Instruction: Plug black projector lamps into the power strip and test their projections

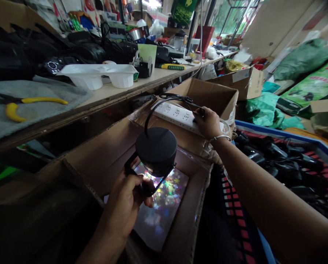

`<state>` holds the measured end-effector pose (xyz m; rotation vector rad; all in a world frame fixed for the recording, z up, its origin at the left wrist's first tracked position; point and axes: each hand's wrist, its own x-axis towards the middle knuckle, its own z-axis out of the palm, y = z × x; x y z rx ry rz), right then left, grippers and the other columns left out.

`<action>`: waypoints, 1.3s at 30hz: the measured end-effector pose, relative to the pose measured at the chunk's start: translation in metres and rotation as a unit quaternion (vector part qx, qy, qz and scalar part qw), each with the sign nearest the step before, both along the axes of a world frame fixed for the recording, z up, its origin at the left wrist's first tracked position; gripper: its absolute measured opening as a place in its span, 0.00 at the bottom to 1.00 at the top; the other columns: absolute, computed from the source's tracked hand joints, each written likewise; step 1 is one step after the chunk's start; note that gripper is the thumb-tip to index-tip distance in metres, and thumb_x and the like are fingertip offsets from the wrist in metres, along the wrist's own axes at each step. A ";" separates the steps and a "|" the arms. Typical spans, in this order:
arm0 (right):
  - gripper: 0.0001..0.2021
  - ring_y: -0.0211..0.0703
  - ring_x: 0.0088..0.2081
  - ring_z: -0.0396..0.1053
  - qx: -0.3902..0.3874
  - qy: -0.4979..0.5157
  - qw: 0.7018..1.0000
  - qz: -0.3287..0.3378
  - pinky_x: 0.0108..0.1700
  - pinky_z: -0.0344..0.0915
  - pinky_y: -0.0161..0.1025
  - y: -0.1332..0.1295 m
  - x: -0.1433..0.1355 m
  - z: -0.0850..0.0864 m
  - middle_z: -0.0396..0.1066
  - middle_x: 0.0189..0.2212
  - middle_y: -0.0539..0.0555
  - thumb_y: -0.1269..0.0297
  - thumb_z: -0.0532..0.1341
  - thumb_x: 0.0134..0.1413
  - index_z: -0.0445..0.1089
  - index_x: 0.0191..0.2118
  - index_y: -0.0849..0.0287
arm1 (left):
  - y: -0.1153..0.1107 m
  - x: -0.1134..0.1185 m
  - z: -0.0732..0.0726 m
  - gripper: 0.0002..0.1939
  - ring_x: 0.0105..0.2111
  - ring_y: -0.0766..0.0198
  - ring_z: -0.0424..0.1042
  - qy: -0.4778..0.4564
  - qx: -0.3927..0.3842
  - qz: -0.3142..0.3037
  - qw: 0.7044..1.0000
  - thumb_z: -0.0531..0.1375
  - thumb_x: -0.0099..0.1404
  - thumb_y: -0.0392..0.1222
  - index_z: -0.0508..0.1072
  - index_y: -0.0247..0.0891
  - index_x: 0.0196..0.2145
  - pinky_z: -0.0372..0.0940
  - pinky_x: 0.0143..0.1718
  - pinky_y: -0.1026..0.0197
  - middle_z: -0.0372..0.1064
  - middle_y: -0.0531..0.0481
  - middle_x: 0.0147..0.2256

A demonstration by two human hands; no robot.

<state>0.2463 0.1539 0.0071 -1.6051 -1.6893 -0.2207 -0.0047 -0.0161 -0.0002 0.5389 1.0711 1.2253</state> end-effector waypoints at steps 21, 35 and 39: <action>0.04 0.47 0.30 0.66 -0.003 0.002 1.000 0.002 0.32 0.58 0.39 -0.002 -0.001 0.001 0.70 0.27 0.56 0.65 0.56 0.48 0.66 0.27 0.57 | 0.000 0.000 0.002 0.01 0.11 0.68 0.62 0.004 0.001 -0.005 1.000 0.55 0.49 0.34 0.65 0.36 0.24 0.59 0.13 0.63 0.67 0.55 0.18; 0.04 0.48 0.30 0.67 -0.013 0.009 1.000 -0.017 0.32 0.60 0.41 0.000 -0.002 0.002 0.71 0.27 0.57 0.64 0.57 0.47 0.66 0.26 0.57 | -0.001 0.000 0.002 0.03 0.12 0.68 0.62 -0.002 0.002 -0.008 1.000 0.55 0.49 0.34 0.65 0.37 0.26 0.58 0.11 0.65 0.67 0.55 0.18; 0.05 0.47 0.27 0.66 -0.035 0.040 0.999 -0.003 0.30 0.59 0.40 0.005 0.002 0.002 0.70 0.23 0.55 0.62 0.58 0.46 0.67 0.25 0.57 | -0.001 0.000 0.002 0.03 0.13 0.68 0.63 0.006 -0.003 -0.003 1.000 0.56 0.49 0.35 0.65 0.37 0.25 0.58 0.11 0.66 0.67 0.55 0.18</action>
